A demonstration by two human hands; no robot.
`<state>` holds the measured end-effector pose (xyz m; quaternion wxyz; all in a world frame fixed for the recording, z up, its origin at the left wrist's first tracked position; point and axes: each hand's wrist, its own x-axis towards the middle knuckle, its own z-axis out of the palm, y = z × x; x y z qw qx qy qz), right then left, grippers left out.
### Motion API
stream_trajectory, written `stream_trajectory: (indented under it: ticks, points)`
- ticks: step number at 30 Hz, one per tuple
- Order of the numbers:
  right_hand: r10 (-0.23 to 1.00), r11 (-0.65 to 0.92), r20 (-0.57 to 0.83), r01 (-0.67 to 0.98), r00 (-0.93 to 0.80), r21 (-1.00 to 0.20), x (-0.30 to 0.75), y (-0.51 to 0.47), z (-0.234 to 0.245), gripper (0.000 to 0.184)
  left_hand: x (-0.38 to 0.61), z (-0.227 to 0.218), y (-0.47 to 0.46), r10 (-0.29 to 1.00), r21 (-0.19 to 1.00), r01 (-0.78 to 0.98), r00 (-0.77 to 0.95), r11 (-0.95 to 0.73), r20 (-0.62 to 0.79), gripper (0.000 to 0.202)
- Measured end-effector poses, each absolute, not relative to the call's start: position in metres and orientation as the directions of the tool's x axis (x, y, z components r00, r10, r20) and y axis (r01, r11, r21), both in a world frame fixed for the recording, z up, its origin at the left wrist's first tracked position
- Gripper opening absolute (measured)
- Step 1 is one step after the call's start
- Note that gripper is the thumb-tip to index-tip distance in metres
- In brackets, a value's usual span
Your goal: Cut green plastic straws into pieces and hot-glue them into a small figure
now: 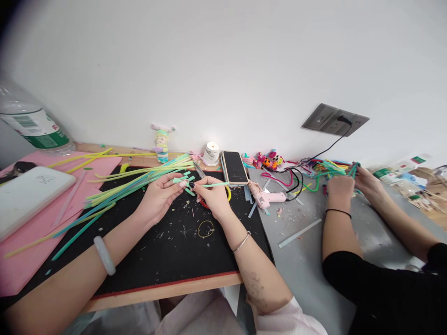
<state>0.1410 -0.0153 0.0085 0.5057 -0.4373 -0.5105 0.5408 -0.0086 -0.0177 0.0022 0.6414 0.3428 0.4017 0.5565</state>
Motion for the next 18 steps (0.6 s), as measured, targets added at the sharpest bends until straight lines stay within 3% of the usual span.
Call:
stream_trajectory:
  ticks: [8,18]
  points:
    - [0.991,0.045,0.058,-0.107,-0.121,-0.993,0.1407,-0.0157,0.0078,0.023,-0.0066,0.0032,-0.0204,0.981,0.866,-0.461,0.079,0.193,-0.176,0.037]
    - [0.985,0.086,0.096,-0.073,-0.144,-0.994,0.1385,-0.0178,0.0089,0.021,-0.0066,0.0047,-0.0205,0.989,0.843,-0.521,0.024,0.134,-0.143,0.034]
